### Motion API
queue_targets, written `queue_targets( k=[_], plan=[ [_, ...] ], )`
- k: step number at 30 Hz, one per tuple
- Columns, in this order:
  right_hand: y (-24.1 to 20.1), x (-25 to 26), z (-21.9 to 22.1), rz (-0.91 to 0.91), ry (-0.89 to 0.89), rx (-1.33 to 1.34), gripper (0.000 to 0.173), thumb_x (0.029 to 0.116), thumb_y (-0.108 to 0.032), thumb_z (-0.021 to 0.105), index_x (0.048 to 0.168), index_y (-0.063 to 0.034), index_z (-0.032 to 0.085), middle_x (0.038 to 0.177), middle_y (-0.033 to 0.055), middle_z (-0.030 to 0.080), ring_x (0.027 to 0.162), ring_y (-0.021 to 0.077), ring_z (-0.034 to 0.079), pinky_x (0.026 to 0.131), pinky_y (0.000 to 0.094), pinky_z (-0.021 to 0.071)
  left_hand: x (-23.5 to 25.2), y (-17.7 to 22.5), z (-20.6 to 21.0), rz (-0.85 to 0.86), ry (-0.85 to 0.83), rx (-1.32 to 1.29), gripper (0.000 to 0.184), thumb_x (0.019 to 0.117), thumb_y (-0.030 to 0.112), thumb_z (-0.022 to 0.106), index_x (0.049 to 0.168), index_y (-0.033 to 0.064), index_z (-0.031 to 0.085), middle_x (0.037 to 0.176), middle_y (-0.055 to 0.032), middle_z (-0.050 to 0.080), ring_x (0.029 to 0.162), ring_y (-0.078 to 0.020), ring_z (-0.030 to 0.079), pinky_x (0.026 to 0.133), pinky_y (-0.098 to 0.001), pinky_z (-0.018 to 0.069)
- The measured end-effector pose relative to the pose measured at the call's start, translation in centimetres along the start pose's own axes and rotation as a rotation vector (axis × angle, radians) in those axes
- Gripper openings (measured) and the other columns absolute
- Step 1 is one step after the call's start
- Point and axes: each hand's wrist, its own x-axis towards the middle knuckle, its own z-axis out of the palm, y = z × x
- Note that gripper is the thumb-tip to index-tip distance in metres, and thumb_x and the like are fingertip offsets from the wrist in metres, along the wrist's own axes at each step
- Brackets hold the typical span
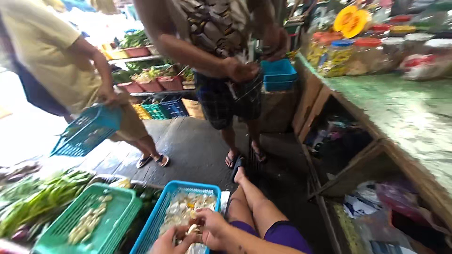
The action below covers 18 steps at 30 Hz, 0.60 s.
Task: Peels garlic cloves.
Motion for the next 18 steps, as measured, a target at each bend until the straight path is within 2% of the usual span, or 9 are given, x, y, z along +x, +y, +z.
queue_targets(
  k=[2,4,5,6,7,9,12,14,18],
  plan=[
    [0.3,-0.3,0.2,0.124,0.015,0.084,0.029,0.1088,-0.029,0.043,0.115,-0.0044,0.057,0.088,0.0091,0.066,0.074,0.019,0.067,0.069,0.0362,0.0594,-0.1,0.8,0.7,0.038,-0.002,0.034,0.061,0.0824,0.036,0.084,0.133,0.0075,0.065,0.1,-0.0108,0.075,0.09,-0.0252,0.072,0.086,-0.052,0.0579],
    [0.6,-0.4,0.1,0.13,-0.009,0.094,0.028,0.1084,-0.029,0.043,0.11,-0.0041,0.056,0.085,0.0082,0.066,0.071,0.0172,0.066,0.067,0.0333,0.0591,-0.3,1.4,0.6,0.002,-0.004,-0.039,0.071,0.0911,0.039,0.075,0.15,0.01,0.048,0.1,-0.0109,0.073,0.086,-0.0227,0.071,0.083,-0.047,0.0587],
    [0.7,-0.4,0.1,0.082,0.001,0.052,0.028,0.109,-0.029,0.043,0.11,-0.0041,0.057,0.084,0.0076,0.066,0.068,0.016,0.065,0.064,0.0314,0.0573,-0.5,1.5,0.4,0.0,0.009,-0.122,0.066,0.0992,0.037,0.064,0.155,0.0101,0.041,0.095,-0.0091,0.071,0.077,-0.019,0.069,0.076,-0.0412,0.0593],
    [0.7,-0.6,0.3,0.016,0.011,-0.003,0.028,0.1097,-0.029,0.042,0.114,-0.0053,0.056,0.085,0.0065,0.066,0.064,0.0137,0.062,0.06,0.0287,0.0542,-0.6,1.4,0.4,0.017,0.038,-0.241,0.058,0.1059,0.033,0.051,0.156,0.0087,0.037,0.087,-0.0058,0.068,0.066,-0.0142,0.063,0.063,-0.0338,0.0558],
    [0.5,-0.8,0.4,-0.049,0.007,-0.053,0.029,0.1106,-0.03,0.041,0.121,-0.0065,0.053,0.088,0.0063,0.067,0.063,0.0122,0.06,0.058,0.0269,0.0519,-0.6,1.3,0.3,0.034,0.063,-0.378,0.053,0.1092,0.031,0.039,0.156,0.0077,0.035,0.079,-0.0027,0.065,0.056,-0.0103,0.055,0.052,-0.0275,0.0482],
    [0.0,-1.4,0.5,-0.156,-0.041,-0.12,0.028,0.1118,-0.027,0.041,0.13,-0.0069,0.046,0.092,0.0076,0.067,0.065,0.0129,0.062,0.059,0.0267,0.0532,-0.6,1.2,0.2,0.065,0.074,-0.563,0.05,0.1109,0.03,0.028,0.155,0.0068,0.035,0.076,-0.0003,0.063,0.051,-0.0072,0.049,0.045,-0.0222,0.0406],
    [-0.8,-2.2,0.5,-0.251,-0.155,-0.179,0.023,0.1092,-0.016,0.048,0.13,-0.0045,0.047,0.099,0.0114,0.068,0.072,0.0159,0.066,0.066,0.0294,0.0572,-0.6,1.2,0.0,0.151,0.078,-0.527,0.047,0.1092,0.022,0.039,0.153,0.0034,0.039,0.08,-0.0009,0.064,0.056,-0.0075,0.053,0.049,-0.023,0.0446],
    [-0.8,-2.5,0.6,-0.306,-0.223,-0.195,0.029,0.1068,-0.009,0.051,0.134,-0.0008,0.046,0.1,0.0133,0.068,0.073,0.0174,0.068,0.07,0.0319,0.0597,-0.7,1.2,0.0,0.201,0.09,-0.419,0.046,0.1073,0.021,0.047,0.15,0.0039,0.044,0.084,-0.001,0.065,0.063,-0.0077,0.058,0.057,-0.0238,0.05],
    [-0.8,-3.0,0.7,-0.363,-0.221,-0.207,0.024,0.1036,-0.004,0.056,0.125,0.0046,0.054,0.094,0.013,0.069,0.072,0.016,0.068,0.07,0.0308,0.0598,-0.8,1.1,0.0,0.206,0.091,-0.227,0.044,0.106,0.025,0.052,0.147,0.0094,0.051,0.089,-0.0015,0.069,0.074,-0.0096,0.067,0.071,-0.0277,0.0581]
  ],
)
